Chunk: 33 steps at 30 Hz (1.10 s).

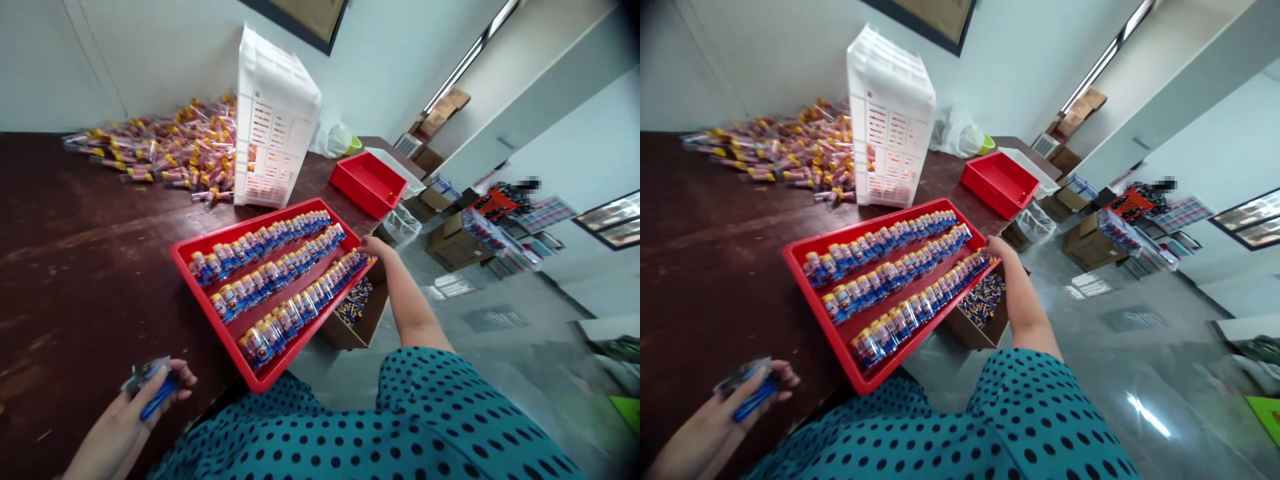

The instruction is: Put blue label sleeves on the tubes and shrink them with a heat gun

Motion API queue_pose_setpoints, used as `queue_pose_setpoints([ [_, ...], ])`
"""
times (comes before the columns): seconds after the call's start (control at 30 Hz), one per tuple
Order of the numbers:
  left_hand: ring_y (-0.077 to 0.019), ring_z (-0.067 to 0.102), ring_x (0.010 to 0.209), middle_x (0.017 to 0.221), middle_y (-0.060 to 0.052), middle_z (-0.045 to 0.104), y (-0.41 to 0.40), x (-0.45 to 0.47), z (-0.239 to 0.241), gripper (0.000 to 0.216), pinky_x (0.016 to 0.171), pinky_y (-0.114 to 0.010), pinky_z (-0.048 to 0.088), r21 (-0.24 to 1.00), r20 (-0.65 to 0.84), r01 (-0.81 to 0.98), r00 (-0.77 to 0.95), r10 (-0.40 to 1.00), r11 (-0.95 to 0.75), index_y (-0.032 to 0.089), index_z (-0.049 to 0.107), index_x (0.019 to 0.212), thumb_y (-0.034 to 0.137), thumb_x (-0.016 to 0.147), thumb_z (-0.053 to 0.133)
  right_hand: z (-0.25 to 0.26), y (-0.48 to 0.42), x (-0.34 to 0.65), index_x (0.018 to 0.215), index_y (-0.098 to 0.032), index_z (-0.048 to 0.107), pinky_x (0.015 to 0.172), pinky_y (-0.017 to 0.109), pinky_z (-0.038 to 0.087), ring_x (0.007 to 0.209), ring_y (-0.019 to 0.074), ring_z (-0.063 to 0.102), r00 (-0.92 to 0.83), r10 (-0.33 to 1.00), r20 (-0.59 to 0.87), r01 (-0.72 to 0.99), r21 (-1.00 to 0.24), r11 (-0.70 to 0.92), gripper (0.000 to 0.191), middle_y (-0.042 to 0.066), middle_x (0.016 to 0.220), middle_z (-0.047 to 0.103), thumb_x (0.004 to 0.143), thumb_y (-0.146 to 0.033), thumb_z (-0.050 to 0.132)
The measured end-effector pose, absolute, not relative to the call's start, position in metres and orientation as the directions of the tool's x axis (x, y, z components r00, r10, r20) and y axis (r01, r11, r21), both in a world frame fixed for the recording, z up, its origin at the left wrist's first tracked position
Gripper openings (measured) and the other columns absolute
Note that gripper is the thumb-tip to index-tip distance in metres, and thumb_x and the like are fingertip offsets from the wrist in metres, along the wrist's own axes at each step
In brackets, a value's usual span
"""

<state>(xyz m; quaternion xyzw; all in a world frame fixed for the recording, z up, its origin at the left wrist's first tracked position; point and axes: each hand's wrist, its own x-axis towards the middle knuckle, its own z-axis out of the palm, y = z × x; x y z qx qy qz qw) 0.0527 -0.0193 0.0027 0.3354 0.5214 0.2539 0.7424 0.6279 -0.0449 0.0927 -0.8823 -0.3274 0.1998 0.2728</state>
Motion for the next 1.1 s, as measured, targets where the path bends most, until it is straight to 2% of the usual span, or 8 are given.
queue_pose_setpoints([
  [0.13, -0.0233, 0.067, 0.076, 0.083, -0.006, 0.074, -0.018, 0.062, 0.011, 0.045, 0.045, -0.023, 0.051, 0.772, -0.607, 0.022, 0.321, 0.727, 0.635, 0.020, 0.072, 0.092, 0.046, 0.059, 0.085, 0.087, -0.041, 0.619, 0.064, -0.016, 0.055, 0.060, 0.024, 0.041, 0.057, 0.0099, 0.049, 0.710, 0.690, -0.141, 0.432, -0.686, -0.585, 0.023, -0.002, 0.054, 0.055, 0.071, -0.019, 0.077],
  [0.23, -0.0213, 0.068, 0.077, 0.088, -0.008, 0.075, -0.017, 0.077, 0.022, 0.052, 0.054, -0.024, 0.055, 0.784, -0.573, -0.034, 0.346, 0.743, 0.620, 0.016, 0.069, 0.104, 0.041, 0.062, 0.085, 0.074, -0.021, 0.579, 0.076, -0.016, 0.059, 0.066, 0.024, 0.048, 0.064, 0.0103, 0.057, 0.615, 0.771, -0.167, 0.389, -0.786, -0.481, 0.024, 0.001, 0.069, 0.063, 0.082, -0.038, 0.067],
  [0.33, -0.0225, 0.071, 0.085, 0.095, -0.010, 0.075, -0.015, 0.093, 0.028, 0.045, 0.067, -0.029, 0.060, 0.749, -0.536, -0.178, 0.402, 0.742, 0.638, 0.014, 0.067, 0.108, 0.041, 0.073, 0.077, 0.051, 0.003, 0.494, 0.088, -0.019, 0.062, 0.076, 0.027, 0.054, 0.072, 0.0117, 0.064, 0.297, 0.925, -0.238, 0.137, -0.948, -0.288, 0.029, -0.001, 0.080, 0.066, 0.073, -0.040, 0.077],
  [0.47, -0.0193, 0.071, 0.071, 0.081, -0.008, 0.074, -0.011, 0.106, 0.024, 0.030, 0.054, -0.024, 0.056, 0.744, -0.491, -0.313, 0.342, 0.801, 0.590, 0.012, 0.068, 0.090, 0.034, 0.073, 0.078, 0.033, 0.010, 0.352, 0.089, -0.022, 0.061, 0.080, 0.031, 0.055, 0.077, 0.0137, 0.066, -0.098, 0.991, -0.090, -0.214, -0.971, -0.110, 0.030, -0.002, 0.085, 0.067, 0.071, -0.035, 0.080],
  [0.7, -0.0154, 0.068, 0.060, 0.070, -0.002, 0.071, -0.013, 0.093, 0.028, 0.040, 0.048, -0.022, 0.053, 0.790, -0.428, -0.432, 0.120, 0.896, 0.436, 0.012, 0.067, 0.087, 0.039, 0.063, 0.084, 0.047, 0.005, 0.280, 0.127, -0.022, 0.056, 0.093, 0.035, 0.047, 0.101, 0.0193, 0.061, -0.587, 0.804, 0.096, 0.275, -0.910, 0.309, 0.050, 0.006, 0.113, 0.064, 0.079, -0.022, 0.069],
  [0.83, -0.0170, 0.069, 0.062, 0.075, -0.004, 0.073, -0.012, 0.088, 0.028, 0.041, 0.052, -0.025, 0.056, 0.828, -0.386, -0.415, 0.063, 0.920, 0.376, 0.012, 0.067, 0.090, 0.039, 0.064, 0.083, 0.045, 0.010, 0.276, 0.112, -0.019, 0.060, 0.074, 0.027, 0.047, 0.078, 0.0137, 0.057, -0.498, 0.865, 0.053, 0.330, -0.912, 0.245, 0.023, 0.002, 0.091, 0.062, 0.091, -0.023, 0.051],
  [0.97, -0.0172, 0.067, 0.059, 0.074, -0.003, 0.071, -0.013, 0.089, 0.024, 0.041, 0.050, -0.029, 0.057, 0.858, -0.359, -0.353, 0.110, 0.927, 0.374, 0.013, 0.067, 0.091, 0.039, 0.063, 0.082, 0.045, 0.011, 0.260, 0.085, -0.018, 0.060, 0.066, 0.025, 0.042, 0.069, 0.0125, 0.049, -0.392, 0.918, 0.061, 0.380, -0.898, 0.222, 0.018, -0.001, 0.075, 0.057, 0.091, -0.034, 0.057],
  [1.1, -0.0134, 0.059, 0.052, 0.061, -0.001, 0.064, -0.014, 0.081, 0.018, 0.037, 0.041, -0.022, 0.046, 0.870, -0.382, -0.229, 0.246, 0.891, 0.436, 0.011, 0.068, 0.084, 0.042, 0.066, 0.080, 0.050, 0.015, 0.265, 0.103, -0.019, 0.062, 0.080, 0.029, 0.046, 0.083, 0.0147, 0.055, -0.412, 0.911, -0.007, 0.344, -0.927, 0.148, 0.021, 0.002, 0.090, 0.060, 0.093, -0.034, 0.052],
])
